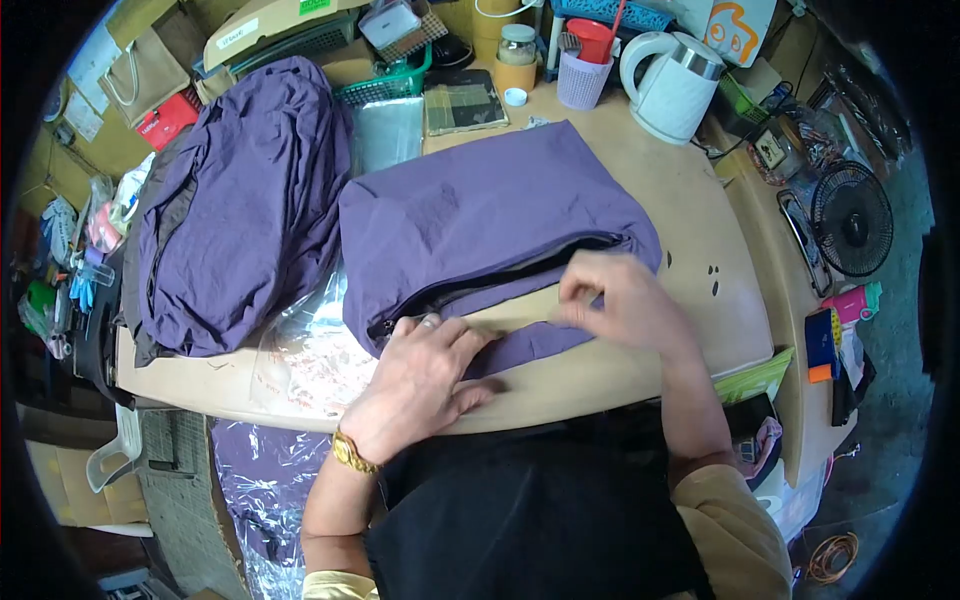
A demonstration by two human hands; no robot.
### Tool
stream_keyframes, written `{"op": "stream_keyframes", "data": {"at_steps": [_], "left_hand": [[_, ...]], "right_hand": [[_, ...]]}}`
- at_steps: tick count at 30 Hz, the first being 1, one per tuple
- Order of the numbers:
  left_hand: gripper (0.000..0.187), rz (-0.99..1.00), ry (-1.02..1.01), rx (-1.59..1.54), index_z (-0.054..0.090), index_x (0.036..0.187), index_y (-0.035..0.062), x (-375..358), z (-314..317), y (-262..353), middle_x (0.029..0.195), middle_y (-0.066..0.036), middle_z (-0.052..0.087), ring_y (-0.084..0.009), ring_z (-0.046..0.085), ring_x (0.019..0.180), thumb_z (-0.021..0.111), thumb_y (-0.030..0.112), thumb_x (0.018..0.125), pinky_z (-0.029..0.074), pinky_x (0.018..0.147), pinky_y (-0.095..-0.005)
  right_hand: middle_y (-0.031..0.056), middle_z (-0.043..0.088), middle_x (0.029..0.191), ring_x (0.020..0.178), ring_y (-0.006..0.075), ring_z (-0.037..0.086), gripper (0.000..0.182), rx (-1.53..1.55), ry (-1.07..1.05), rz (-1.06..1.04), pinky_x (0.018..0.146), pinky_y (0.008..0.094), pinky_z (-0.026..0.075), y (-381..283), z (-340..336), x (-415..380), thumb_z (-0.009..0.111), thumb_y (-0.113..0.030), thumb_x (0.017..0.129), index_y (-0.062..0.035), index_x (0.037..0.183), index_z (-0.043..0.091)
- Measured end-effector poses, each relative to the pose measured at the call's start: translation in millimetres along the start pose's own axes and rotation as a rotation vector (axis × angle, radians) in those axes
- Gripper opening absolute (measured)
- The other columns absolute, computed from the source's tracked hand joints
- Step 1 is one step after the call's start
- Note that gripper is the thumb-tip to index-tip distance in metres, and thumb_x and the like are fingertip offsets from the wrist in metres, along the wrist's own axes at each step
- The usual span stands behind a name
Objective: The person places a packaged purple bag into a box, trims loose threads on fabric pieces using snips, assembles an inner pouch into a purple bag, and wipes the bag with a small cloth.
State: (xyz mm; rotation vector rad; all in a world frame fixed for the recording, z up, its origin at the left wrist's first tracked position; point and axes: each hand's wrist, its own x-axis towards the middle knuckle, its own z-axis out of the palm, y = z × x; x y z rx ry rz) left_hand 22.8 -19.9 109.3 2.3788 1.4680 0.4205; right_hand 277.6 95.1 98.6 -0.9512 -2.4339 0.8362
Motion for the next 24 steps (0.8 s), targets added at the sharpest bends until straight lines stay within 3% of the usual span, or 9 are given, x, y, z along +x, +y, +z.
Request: {"op": "stream_keyframes", "data": {"at_steps": [2,4,6,7,9,10,12,16,24], "left_hand": [[0.036,0.016,0.073,0.248,0.069,0.110,0.0080,-12.8,25.4,-13.2,0.104,-0.011,0.066,-0.0287,0.063,0.092,0.076,0.022,0.078,0.046,0.085,-0.0370],[0.029,-0.064,-0.101,0.258,0.071,0.107,0.0077,-17.1,22.6,-19.8,0.094,-0.012,0.068,-0.0291,0.065,0.089,0.076,0.021,0.081,0.048,0.083,-0.0378],[0.026,0.038,-0.029,-0.372,0.071,0.100,0.0053,-21.5,13.0,-18.4,0.087,-0.012,0.068,-0.0298,0.066,0.087,0.076,0.025,0.085,0.051,0.080,-0.0389],[0.028,0.032,0.089,-0.534,0.070,0.096,0.0037,-22.2,12.9,-16.9,0.089,-0.013,0.068,-0.0325,0.065,0.086,0.078,0.028,0.084,0.052,0.078,-0.0408],[0.032,-0.146,0.348,-0.264,0.067,0.095,0.0034,-20.5,10.1,-10.7,0.085,-0.012,0.064,-0.0348,0.064,0.085,0.081,0.027,0.079,0.051,0.077,-0.0421],[0.033,-0.229,0.474,-0.026,0.067,0.096,0.0034,-17.3,9.8,-6.4,0.083,-0.012,0.063,-0.0349,0.064,0.085,0.081,0.027,0.078,0.051,0.077,-0.0425],[0.034,-0.335,0.432,0.089,0.066,0.098,0.0035,-23.0,30.3,-25.1,0.083,-0.011,0.064,-0.0342,0.065,0.084,0.082,0.025,0.076,0.051,0.074,-0.0423],[0.026,-0.436,0.251,-0.115,0.067,0.088,0.0013,-34.2,43.3,-45.3,0.081,-0.013,0.065,-0.0291,0.066,0.071,0.083,0.017,0.075,0.051,0.065,-0.0378],[0.018,-0.392,0.436,-0.261,0.066,0.082,0.0033,-27.6,65.4,-24.0,0.073,-0.012,0.060,-0.0311,0.061,0.067,0.079,0.016,0.080,0.049,0.063,-0.0406]], "right_hand": [[0.0152,0.068,0.087,0.084,0.0345,0.067,0.029,-0.254,0.016,-0.207,0.078,0.0430,0.051,8.6,12.4,-21.1,0.074,-0.027,0.085,-0.0019,0.099,0.069],[0.0161,0.067,0.094,0.094,0.0347,0.065,0.031,-0.436,-0.110,-0.101,0.085,0.0446,0.048,19.0,7.3,-34.2,0.071,-0.031,0.088,-0.0024,0.099,0.069],[0.0170,0.066,0.101,0.105,0.0362,0.061,0.033,-0.151,-0.418,0.522,0.090,0.0442,0.046,9.8,-15.2,-30.9,0.068,-0.032,0.090,-0.0017,0.104,0.069],[0.0170,0.066,0.101,0.105,0.0362,0.061,0.033,-0.148,-0.427,0.527,0.090,0.0442,0.046,11.5,-12.7,-32.0,0.068,-0.032,0.090,-0.0017,0.104,0.069],[0.0167,0.067,0.103,0.103,0.0367,0.061,0.031,-0.083,0.043,0.288,0.089,0.0434,0.047,17.8,-3.6,-32.9,0.069,-0.027,0.089,-0.0018,0.106,0.069],[0.0167,0.067,0.103,0.103,0.0367,0.061,0.031,-0.083,0.044,0.286,0.089,0.0434,0.047,19.1,3.6,-31.0,0.069,-0.027,0.089,-0.0018,0.106,0.069],[0.0151,0.066,0.093,0.097,0.0380,0.061,0.018,-0.419,0.357,0.071,0.085,0.0428,0.048,24.9,23.0,-23.9,0.068,-0.017,0.089,-0.0011,0.096,0.067],[0.0140,0.066,0.090,0.095,0.0363,0.062,0.014,-0.415,0.343,0.171,0.085,0.0426,0.047,71.2,28.0,-12.0,0.067,-0.014,0.089,-0.0016,0.095,0.067],[0.0147,0.071,0.083,0.080,0.0357,0.069,0.027,0.041,0.018,0.058,0.069,0.0457,0.052,-24.0,104.5,-9.4,0.078,-0.025,0.083,-0.0053,0.093,0.063]]}}
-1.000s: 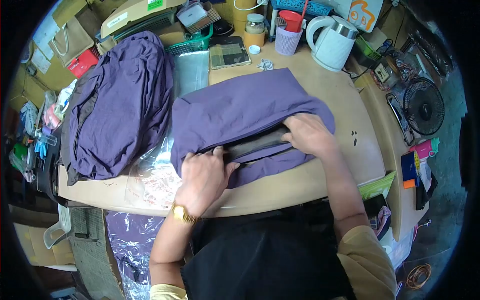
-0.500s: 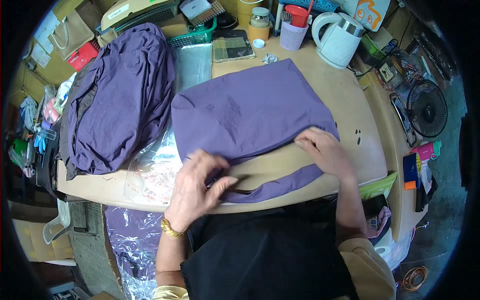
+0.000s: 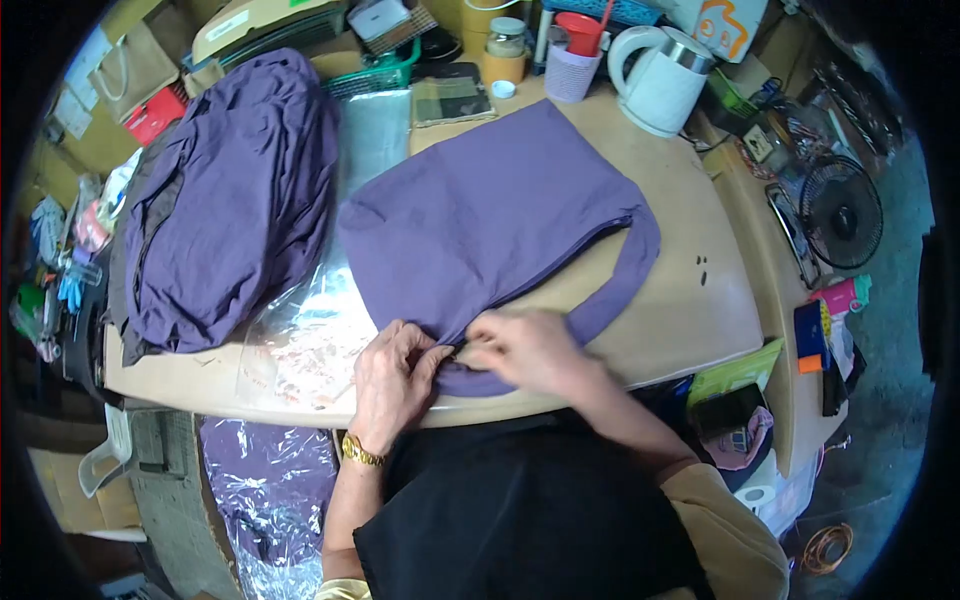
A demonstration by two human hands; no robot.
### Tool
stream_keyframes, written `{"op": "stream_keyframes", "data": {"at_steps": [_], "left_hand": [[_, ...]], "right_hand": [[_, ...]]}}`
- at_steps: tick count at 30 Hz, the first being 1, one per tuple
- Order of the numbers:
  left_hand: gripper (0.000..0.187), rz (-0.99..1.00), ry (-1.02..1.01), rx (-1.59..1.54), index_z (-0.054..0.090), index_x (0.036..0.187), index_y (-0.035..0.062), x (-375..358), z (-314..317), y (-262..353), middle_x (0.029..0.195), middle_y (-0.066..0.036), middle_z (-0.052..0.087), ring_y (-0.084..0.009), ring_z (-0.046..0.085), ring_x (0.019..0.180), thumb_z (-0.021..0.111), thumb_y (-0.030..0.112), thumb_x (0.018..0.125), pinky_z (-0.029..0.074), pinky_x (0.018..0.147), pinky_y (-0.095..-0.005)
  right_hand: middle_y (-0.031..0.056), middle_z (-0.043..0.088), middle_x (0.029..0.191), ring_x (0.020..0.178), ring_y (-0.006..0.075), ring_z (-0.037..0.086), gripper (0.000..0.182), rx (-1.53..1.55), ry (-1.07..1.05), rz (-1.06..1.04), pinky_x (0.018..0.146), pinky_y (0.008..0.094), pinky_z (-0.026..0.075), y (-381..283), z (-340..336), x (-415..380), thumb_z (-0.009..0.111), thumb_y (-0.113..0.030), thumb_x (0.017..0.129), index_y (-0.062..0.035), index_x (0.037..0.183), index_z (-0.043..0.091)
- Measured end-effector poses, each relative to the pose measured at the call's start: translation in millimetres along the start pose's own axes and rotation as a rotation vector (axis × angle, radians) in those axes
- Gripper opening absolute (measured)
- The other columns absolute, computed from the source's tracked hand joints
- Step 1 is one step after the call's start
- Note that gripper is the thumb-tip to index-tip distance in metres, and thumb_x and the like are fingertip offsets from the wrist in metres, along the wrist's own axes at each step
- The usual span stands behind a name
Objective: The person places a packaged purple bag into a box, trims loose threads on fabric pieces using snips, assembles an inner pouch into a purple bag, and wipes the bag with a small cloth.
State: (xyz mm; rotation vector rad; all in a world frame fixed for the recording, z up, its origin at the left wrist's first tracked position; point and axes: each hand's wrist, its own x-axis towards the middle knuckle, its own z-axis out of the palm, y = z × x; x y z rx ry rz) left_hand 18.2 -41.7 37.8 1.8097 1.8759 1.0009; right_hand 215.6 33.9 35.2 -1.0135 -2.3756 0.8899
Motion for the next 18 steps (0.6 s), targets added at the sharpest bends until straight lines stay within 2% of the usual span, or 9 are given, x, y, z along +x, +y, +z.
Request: {"op": "stream_keyframes", "data": {"at_steps": [2,4,6,10,13,15,16,17,18], "left_hand": [[0.017,0.067,0.041,-0.016,0.064,0.079,0.0018,-2.5,5.7,2.5,0.072,-0.012,0.059,-0.0300,0.061,0.064,0.078,0.012,0.081,0.048,0.060,-0.0388],[0.016,0.033,0.097,-0.101,0.063,0.078,0.0008,-5.5,7.1,4.2,0.072,-0.013,0.059,-0.0288,0.062,0.062,0.078,0.007,0.081,0.047,0.057,-0.0373],[0.016,0.058,0.097,-0.082,0.063,0.078,0.0006,-7.0,6.6,5.7,0.072,-0.013,0.060,-0.0279,0.062,0.061,0.077,0.005,0.081,0.048,0.056,-0.0364],[0.013,0.020,0.072,-0.103,0.065,0.082,0.0004,-6.9,6.5,2.8,0.075,-0.013,0.062,-0.0293,0.064,0.065,0.077,0.004,0.080,0.049,0.060,-0.0379],[0.012,0.000,0.020,-0.071,0.066,0.085,0.0005,-9.0,3.0,0.0,0.078,-0.014,0.063,-0.0315,0.065,0.070,0.076,0.005,0.079,0.050,0.064,-0.0393],[0.012,-0.011,-0.002,-0.041,0.067,0.086,0.0006,-10.0,-6.1,-2.5,0.080,-0.014,0.064,-0.0327,0.065,0.072,0.076,0.005,0.079,0.051,0.066,-0.0400],[0.013,-0.020,-0.119,-0.007,0.067,0.086,0.0009,-9.9,-17.7,-3.2,0.082,-0.015,0.064,-0.0334,0.066,0.074,0.076,0.007,0.079,0.051,0.067,-0.0403],[0.014,-0.030,-0.235,0.026,0.067,0.085,0.0012,-9.1,-29.6,-4.9,0.084,-0.015,0.065,-0.0341,0.066,0.076,0.077,0.009,0.079,0.051,0.069,-0.0406],[0.023,0.036,-0.164,0.035,0.067,0.091,0.0013,-5.7,-40.9,-9.1,0.086,-0.015,0.065,-0.0340,0.066,0.083,0.080,0.016,0.079,0.051,0.074,-0.0414]], "right_hand": [[0.0149,0.071,0.083,0.081,0.0375,0.069,0.036,-0.030,-0.054,0.052,0.070,0.0467,0.052,-19.1,8.5,3.1,0.080,-0.027,0.081,-0.0044,0.098,0.058],[0.0154,0.071,0.083,0.080,0.0378,0.070,0.037,0.021,-0.002,0.001,0.069,0.0473,0.052,-6.2,22.9,3.0,0.080,-0.021,0.081,-0.0034,0.102,0.055],[0.0107,0.069,0.075,0.069,0.0273,0.070,0.028,0.168,0.113,0.002,0.063,0.0391,0.054,1.1,32.8,3.6,0.078,-0.014,0.082,-0.0033,0.099,0.059],[0.0108,0.067,0.075,0.062,0.0253,0.066,0.026,0.286,0.169,-0.019,0.059,0.0384,0.051,1.7,42.2,-1.6,0.076,-0.010,0.082,-0.0028,0.100,0.059],[0.0101,0.064,0.074,0.060,0.0253,0.062,0.021,0.147,0.252,-0.095,0.059,0.0386,0.050,-2.5,41.7,-2.2,0.073,-0.006,0.082,-0.0034,0.099,0.062],[0.0103,0.064,0.074,0.067,0.0314,0.063,0.010,0.153,0.160,-0.219,0.065,0.0430,0.049,-1.3,33.5,0.2,0.068,-0.005,0.084,-0.0034,0.093,0.064],[0.0103,0.064,0.074,0.067,0.0314,0.063,0.010,0.157,0.155,-0.228,0.065,0.0430,0.049,-1.4,26.6,1.7,0.068,-0.005,0.084,-0.0034,0.093,0.064],[0.0096,0.063,0.074,0.069,0.0300,0.062,0.006,0.047,0.164,-0.345,0.065,0.0416,0.048,-1.7,17.0,3.1,0.067,-0.005,0.083,-0.0041,0.088,0.065],[0.0088,0.062,0.074,0.071,0.0286,0.062,0.001,-0.064,0.174,-0.461,0.066,0.0401,0.047,-0.6,7.3,3.8,0.067,-0.005,0.083,-0.0048,0.084,0.066]]}}
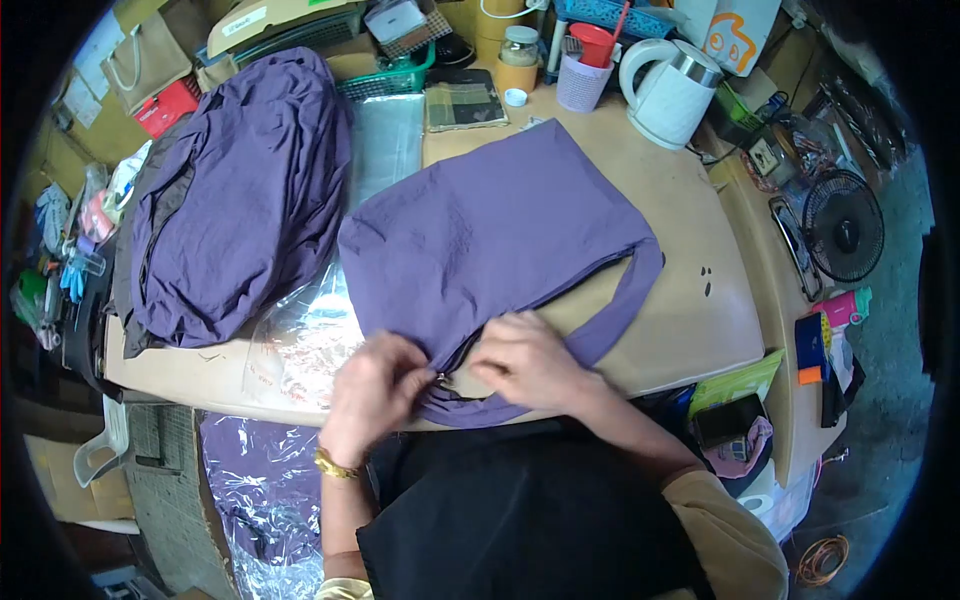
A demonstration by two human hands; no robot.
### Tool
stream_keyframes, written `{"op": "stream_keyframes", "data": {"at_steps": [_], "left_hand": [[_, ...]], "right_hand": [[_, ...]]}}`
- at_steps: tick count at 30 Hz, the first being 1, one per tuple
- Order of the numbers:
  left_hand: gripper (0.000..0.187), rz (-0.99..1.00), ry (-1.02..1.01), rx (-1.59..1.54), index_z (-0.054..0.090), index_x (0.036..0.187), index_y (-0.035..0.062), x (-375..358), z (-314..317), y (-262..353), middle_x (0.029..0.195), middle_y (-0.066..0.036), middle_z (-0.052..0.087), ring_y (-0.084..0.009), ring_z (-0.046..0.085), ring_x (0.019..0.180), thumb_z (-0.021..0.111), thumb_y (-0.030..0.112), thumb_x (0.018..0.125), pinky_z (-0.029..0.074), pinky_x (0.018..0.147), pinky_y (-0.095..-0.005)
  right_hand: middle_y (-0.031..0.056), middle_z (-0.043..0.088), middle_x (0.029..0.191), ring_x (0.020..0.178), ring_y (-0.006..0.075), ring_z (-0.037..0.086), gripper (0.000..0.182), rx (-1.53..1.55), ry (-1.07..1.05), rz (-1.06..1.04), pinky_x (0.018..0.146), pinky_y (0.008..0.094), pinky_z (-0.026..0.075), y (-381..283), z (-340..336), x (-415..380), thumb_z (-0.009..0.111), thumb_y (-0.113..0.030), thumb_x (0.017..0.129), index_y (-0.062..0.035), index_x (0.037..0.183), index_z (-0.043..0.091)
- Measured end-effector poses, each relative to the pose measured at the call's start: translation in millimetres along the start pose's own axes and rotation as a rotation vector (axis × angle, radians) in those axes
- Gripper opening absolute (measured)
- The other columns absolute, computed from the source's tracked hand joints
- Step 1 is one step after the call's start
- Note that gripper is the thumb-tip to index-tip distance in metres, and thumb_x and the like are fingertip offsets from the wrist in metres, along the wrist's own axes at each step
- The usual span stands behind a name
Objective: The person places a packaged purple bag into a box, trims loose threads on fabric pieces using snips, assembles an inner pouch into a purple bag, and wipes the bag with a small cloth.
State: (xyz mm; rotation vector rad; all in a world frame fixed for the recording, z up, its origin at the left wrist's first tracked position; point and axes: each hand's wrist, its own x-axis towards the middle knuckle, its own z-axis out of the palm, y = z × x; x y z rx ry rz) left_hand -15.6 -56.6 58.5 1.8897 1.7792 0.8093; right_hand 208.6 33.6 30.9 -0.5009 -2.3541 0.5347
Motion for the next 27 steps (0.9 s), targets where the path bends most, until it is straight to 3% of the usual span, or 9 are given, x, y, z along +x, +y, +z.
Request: {"op": "stream_keyframes", "data": {"at_steps": [4,7,11,13,17,20,21,24,27], "left_hand": [[0.051,0.023,0.575,0.196,0.065,0.112,0.0001,44.4,-34.3,-19.3,0.103,-0.016,0.065,-0.0348,0.065,0.098,0.085,0.030,0.075,0.052,0.083,-0.0424],[0.061,0.020,0.590,0.267,0.065,0.121,-0.0003,92.3,-33.4,-55.8,0.111,-0.017,0.065,-0.0339,0.065,0.103,0.084,0.036,0.076,0.052,0.087,-0.0404],[0.025,-0.034,0.604,0.098,0.075,0.099,0.0022,114.9,-26.3,-63.5,0.086,-0.011,0.070,-0.0268,0.070,0.075,0.077,0.022,0.084,0.053,0.070,-0.0355],[0.021,-0.028,0.638,0.098,0.075,0.098,0.0016,114.7,-23.8,-63.9,0.087,-0.013,0.070,-0.0275,0.070,0.077,0.075,0.020,0.087,0.053,0.070,-0.0361],[0.022,0.056,0.753,-0.042,0.072,0.090,-0.0017,118.6,-11.3,-82.7,0.076,-0.014,0.067,-0.0225,0.064,0.066,0.068,0.020,0.094,0.050,0.066,-0.0346],[0.031,-0.105,0.735,-0.315,0.065,0.081,-0.0039,121.2,-16.0,-103.6,0.067,-0.011,0.061,-0.0186,0.049,0.058,0.063,0.022,0.099,0.046,0.062,-0.0338],[0.035,-0.077,0.773,-0.290,0.060,0.078,-0.0041,123.6,-16.5,-96.6,0.065,-0.006,0.057,-0.0178,0.038,0.058,0.060,0.023,0.101,0.042,0.060,-0.0332],[0.014,0.189,1.106,0.063,0.065,0.095,-0.0011,129.7,-24.0,-61.5,0.079,-0.004,0.062,-0.0167,0.054,0.066,0.064,0.013,0.097,0.047,0.065,-0.0309],[0.007,0.134,0.657,-0.221,0.065,0.097,-0.0008,85.4,-36.2,-16.7,0.087,-0.003,0.064,-0.0107,0.059,0.076,0.067,0.006,0.094,0.048,0.071,-0.0248]], "right_hand": [[0.0092,0.061,0.074,0.076,0.0283,0.060,0.003,0.012,0.155,0.274,0.070,0.0390,0.047,22.4,-47.9,3.2,0.071,-0.004,0.080,-0.0060,0.081,0.068],[0.0129,0.063,0.092,0.087,0.0310,0.062,0.012,-0.258,0.252,0.221,0.080,0.0411,0.048,49.4,-88.6,23.1,0.070,-0.005,0.080,-0.0033,0.091,0.067],[0.0168,0.068,0.104,0.103,0.0303,0.065,0.023,-0.177,0.442,0.425,0.089,0.0380,0.051,148.1,-136.1,75.1,0.071,-0.011,0.086,-0.0011,0.106,0.066],[0.0138,0.070,0.108,0.100,0.0205,0.067,0.027,-0.122,0.392,0.445,0.089,0.0329,0.052,211.7,-135.3,101.0,0.071,-0.011,0.087,0.0014,0.111,0.067],[0.0180,0.070,0.113,0.103,0.0251,0.067,0.029,0.194,0.209,0.488,0.089,0.0373,0.051,283.1,-111.8,128.1,0.073,-0.020,0.086,-0.0023,0.108,0.070],[0.0216,0.068,0.116,0.107,0.0279,0.066,0.026,0.009,0.153,0.664,0.091,0.0384,0.050,268.5,-123.7,142.4,0.072,-0.022,0.086,-0.0017,0.103,0.071],[0.0183,0.068,0.112,0.102,0.0246,0.065,0.029,-0.080,0.252,0.593,0.088,0.0356,0.050,259.5,-126.7,144.9,0.072,-0.021,0.088,-0.0004,0.109,0.067],[0.0112,0.067,0.091,0.086,0.0228,0.064,0.025,-0.622,0.731,0.109,0.082,0.0335,0.050,222.3,-127.0,145.2,0.069,-0.020,0.092,-0.0004,0.106,0.063],[0.0130,0.066,0.079,0.080,0.0337,0.065,0.021,-0.014,0.449,0.285,0.079,0.0428,0.049,127.0,-125.7,112.1,0.068,-0.021,0.091,-0.0011,0.091,0.061]]}}
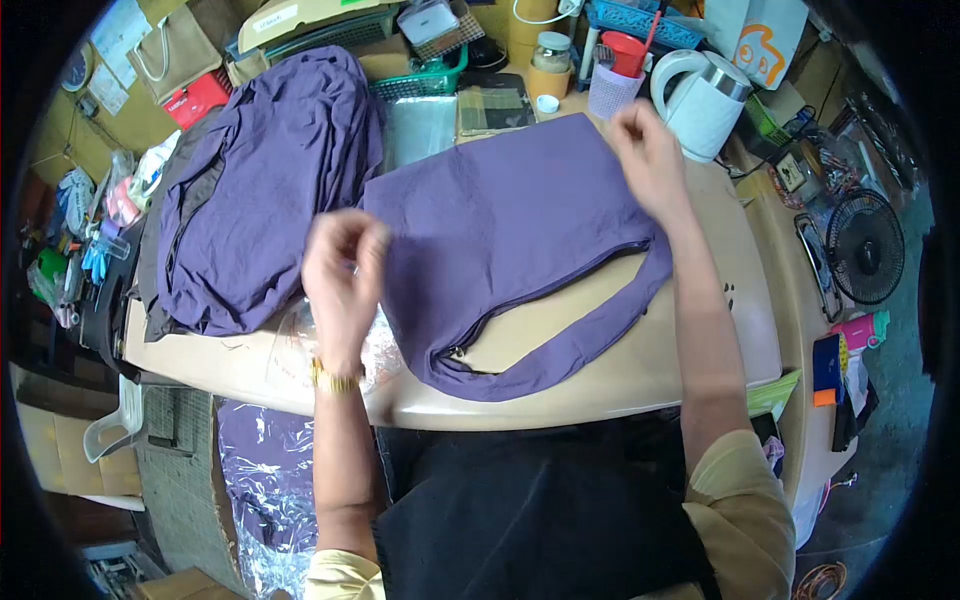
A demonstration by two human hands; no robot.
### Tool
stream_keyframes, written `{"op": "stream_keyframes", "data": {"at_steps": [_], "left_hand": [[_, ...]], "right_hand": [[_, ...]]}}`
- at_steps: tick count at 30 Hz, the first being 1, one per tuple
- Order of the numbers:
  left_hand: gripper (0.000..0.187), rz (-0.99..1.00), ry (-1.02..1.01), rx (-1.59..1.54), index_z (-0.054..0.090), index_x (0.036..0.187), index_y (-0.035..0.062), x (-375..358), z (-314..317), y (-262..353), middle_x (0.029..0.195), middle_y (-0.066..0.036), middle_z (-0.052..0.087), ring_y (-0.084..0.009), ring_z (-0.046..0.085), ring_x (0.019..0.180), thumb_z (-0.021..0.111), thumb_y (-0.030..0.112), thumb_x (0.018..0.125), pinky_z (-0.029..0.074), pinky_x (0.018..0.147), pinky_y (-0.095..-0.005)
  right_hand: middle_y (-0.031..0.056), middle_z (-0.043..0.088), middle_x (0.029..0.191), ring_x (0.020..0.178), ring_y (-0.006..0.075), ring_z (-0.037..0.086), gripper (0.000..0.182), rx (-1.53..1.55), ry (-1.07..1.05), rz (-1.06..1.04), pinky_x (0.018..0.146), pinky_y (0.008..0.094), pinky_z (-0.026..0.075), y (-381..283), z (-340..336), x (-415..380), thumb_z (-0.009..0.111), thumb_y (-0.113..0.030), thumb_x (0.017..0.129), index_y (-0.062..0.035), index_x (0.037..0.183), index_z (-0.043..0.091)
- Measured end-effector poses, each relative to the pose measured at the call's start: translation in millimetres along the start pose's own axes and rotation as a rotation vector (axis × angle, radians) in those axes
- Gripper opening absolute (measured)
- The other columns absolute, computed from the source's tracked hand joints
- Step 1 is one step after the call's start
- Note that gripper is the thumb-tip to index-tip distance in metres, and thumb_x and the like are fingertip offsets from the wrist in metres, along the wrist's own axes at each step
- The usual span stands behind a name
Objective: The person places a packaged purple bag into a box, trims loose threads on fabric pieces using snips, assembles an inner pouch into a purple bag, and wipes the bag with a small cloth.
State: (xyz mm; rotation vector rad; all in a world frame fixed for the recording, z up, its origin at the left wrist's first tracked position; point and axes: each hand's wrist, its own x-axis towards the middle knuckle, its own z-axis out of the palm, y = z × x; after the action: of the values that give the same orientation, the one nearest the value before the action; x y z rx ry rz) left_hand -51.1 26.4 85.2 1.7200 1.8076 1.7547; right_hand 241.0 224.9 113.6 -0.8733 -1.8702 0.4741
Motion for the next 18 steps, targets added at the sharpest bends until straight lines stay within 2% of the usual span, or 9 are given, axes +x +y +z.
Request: {"op": "stream_keyframes", "data": {"at_steps": [1,3,5,9,11,13,15,17,18], "left_hand": [[0.005,0.035,-0.203,0.007,0.066,0.093,0.0006,-13.3,-4.5,13.8,0.085,-0.003,0.064,-0.0104,0.059,0.075,0.069,0.002,0.089,0.048,0.069,-0.0255],[0.015,0.078,-0.576,0.030,0.068,0.093,0.0028,-42.3,-0.6,40.3,0.086,-0.008,0.064,-0.0198,0.063,0.077,0.077,0.008,0.082,0.050,0.071,-0.0313],[0.027,0.106,-0.822,0.151,0.070,0.095,0.0064,-61.0,2.2,48.1,0.098,-0.007,0.068,-0.0296,0.062,0.094,0.082,0.024,0.077,0.046,0.089,-0.0397],[0.024,0.199,-0.778,0.225,0.071,0.091,0.0074,-76.5,-8.4,22.7,0.103,-0.005,0.069,-0.0279,0.063,0.097,0.081,0.023,0.075,0.039,0.100,-0.0421],[0.022,0.251,-0.775,0.292,0.071,0.088,0.0073,-81.9,-11.3,9.6,0.104,-0.005,0.069,-0.0273,0.063,0.097,0.081,0.022,0.075,0.037,0.103,-0.0434],[0.019,0.169,-0.761,0.244,0.069,0.083,0.0069,-81.8,-9.3,4.3,0.105,-0.005,0.069,-0.0266,0.063,0.097,0.081,0.020,0.075,0.033,0.106,-0.0460],[0.018,0.193,-0.708,0.209,0.067,0.082,0.0053,-82.2,-7.3,13.1,0.099,-0.007,0.069,-0.0270,0.064,0.094,0.081,0.016,0.076,0.042,0.098,-0.0429],[0.021,-0.143,-0.447,0.140,0.066,0.086,0.0021,-81.9,-5.0,29.7,0.086,-0.011,0.064,-0.0304,0.063,0.090,0.079,0.017,0.080,0.049,0.083,-0.0412],[0.023,-0.113,-0.389,0.200,0.065,0.089,-0.0007,-85.7,-1.3,24.6,0.080,-0.014,0.062,-0.0333,0.063,0.085,0.079,0.015,0.079,0.051,0.071,-0.0392]], "right_hand": [[0.0129,0.067,0.080,0.082,0.0316,0.065,0.019,0.194,-0.247,0.216,0.081,0.0416,0.048,-19.6,-3.1,-27.5,0.069,-0.020,0.091,-0.0016,0.091,0.062],[0.0134,0.067,0.081,0.080,0.0279,0.065,0.021,0.003,-0.753,0.174,0.078,0.0390,0.048,-61.9,-9.9,-69.8,0.072,-0.024,0.088,-0.0041,0.090,0.065],[0.0137,0.068,0.083,0.077,0.0277,0.066,0.025,-0.183,-0.845,-0.219,0.069,0.0388,0.049,-48.7,-9.0,-113.1,0.073,-0.029,0.087,-0.0049,0.089,0.066],[0.0127,0.069,0.083,0.076,0.0314,0.065,0.028,-0.137,-0.937,-0.157,0.066,0.0414,0.048,-37.2,-24.4,-138.5,0.073,-0.033,0.086,-0.0055,0.087,0.068],[0.0120,0.070,0.083,0.079,0.0338,0.065,0.025,-0.248,-1.088,0.224,0.072,0.0419,0.048,-31.5,-34.6,-132.4,0.071,-0.031,0.087,-0.0065,0.086,0.070],[0.0138,0.070,0.082,0.082,0.0352,0.064,0.021,-0.307,-1.120,0.346,0.075,0.0422,0.049,-37.9,-38.1,-129.2,0.070,-0.028,0.087,-0.0072,0.088,0.072],[0.0149,0.069,0.084,0.083,0.0363,0.065,0.020,-0.176,-0.904,0.172,0.075,0.0436,0.050,-36.5,-35.8,-141.1,0.067,-0.026,0.090,-0.0061,0.091,0.072],[0.0145,0.069,0.086,0.084,0.0363,0.065,0.019,-0.121,-0.777,0.113,0.076,0.0446,0.050,-41.9,-14.4,-146.9,0.065,-0.024,0.090,-0.0057,0.091,0.072],[0.0142,0.069,0.088,0.085,0.0363,0.066,0.019,-0.073,-0.642,0.059,0.077,0.0456,0.050,-48.5,1.7,-149.9,0.063,-0.022,0.091,-0.0053,0.092,0.073]]}}
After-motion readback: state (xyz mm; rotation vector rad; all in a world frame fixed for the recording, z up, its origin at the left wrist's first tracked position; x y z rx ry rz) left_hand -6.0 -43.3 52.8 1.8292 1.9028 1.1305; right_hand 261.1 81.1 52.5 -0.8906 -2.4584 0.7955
